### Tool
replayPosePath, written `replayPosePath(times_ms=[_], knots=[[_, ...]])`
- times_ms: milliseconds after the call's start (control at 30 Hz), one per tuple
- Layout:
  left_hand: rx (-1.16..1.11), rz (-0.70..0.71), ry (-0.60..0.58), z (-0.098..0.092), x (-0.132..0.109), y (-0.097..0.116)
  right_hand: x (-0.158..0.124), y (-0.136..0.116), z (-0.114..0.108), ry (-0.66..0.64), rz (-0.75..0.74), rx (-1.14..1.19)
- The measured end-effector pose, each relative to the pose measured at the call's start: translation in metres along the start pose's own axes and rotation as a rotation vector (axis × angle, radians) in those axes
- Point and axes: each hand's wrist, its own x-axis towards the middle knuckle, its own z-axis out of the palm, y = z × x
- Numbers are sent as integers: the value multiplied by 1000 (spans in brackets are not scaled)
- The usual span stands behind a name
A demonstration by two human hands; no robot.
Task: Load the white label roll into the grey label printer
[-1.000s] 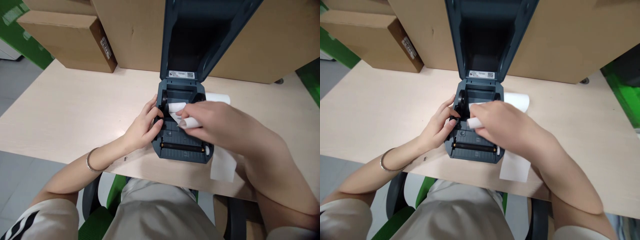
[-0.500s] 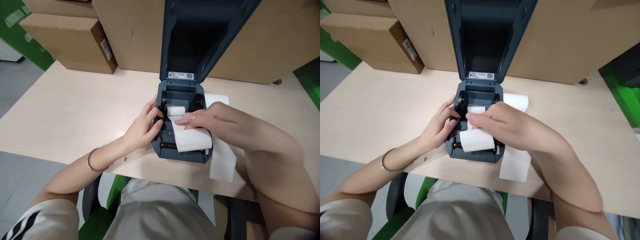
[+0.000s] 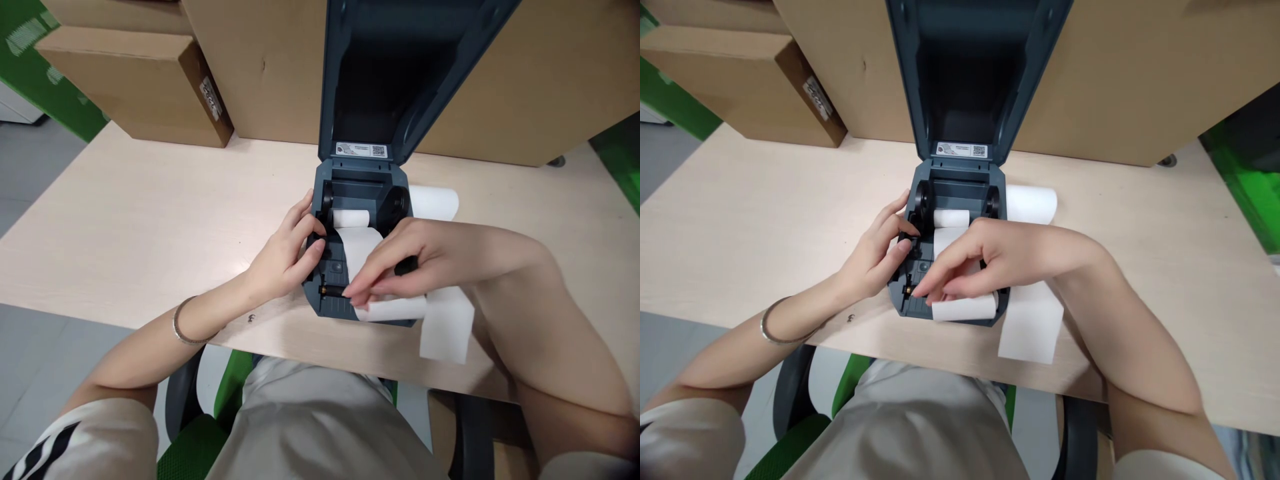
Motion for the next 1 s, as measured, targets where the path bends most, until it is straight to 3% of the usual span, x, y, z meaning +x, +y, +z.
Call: replayPosePath(times_ms=[67,100,200,300,367,433,500,633,867,1000], knots=[[4,-3,-1,0,0,0,3,0,3,-82,-62,139],[5,-4,0,1,0,-1,4,0,5,-62,-94,148],[-4,5,11,2,0,-2,8,0,18,206,-124,-157],[-6,-6,12,2,0,-1,10,0,34,426,48,-532],[-3,-19,6,2,0,0,12,0,42,399,224,-634],[-2,-21,3,1,0,1,14,0,45,292,370,-631],[-4,-15,6,1,0,1,16,-1,47,211,417,-598],[-5,-10,6,0,0,1,16,-3,60,234,356,-626],[-6,-15,1,0,-1,2,9,-15,127,609,236,-978],[-22,-26,-13,1,-1,1,-5,-28,150,590,141,-1052]])
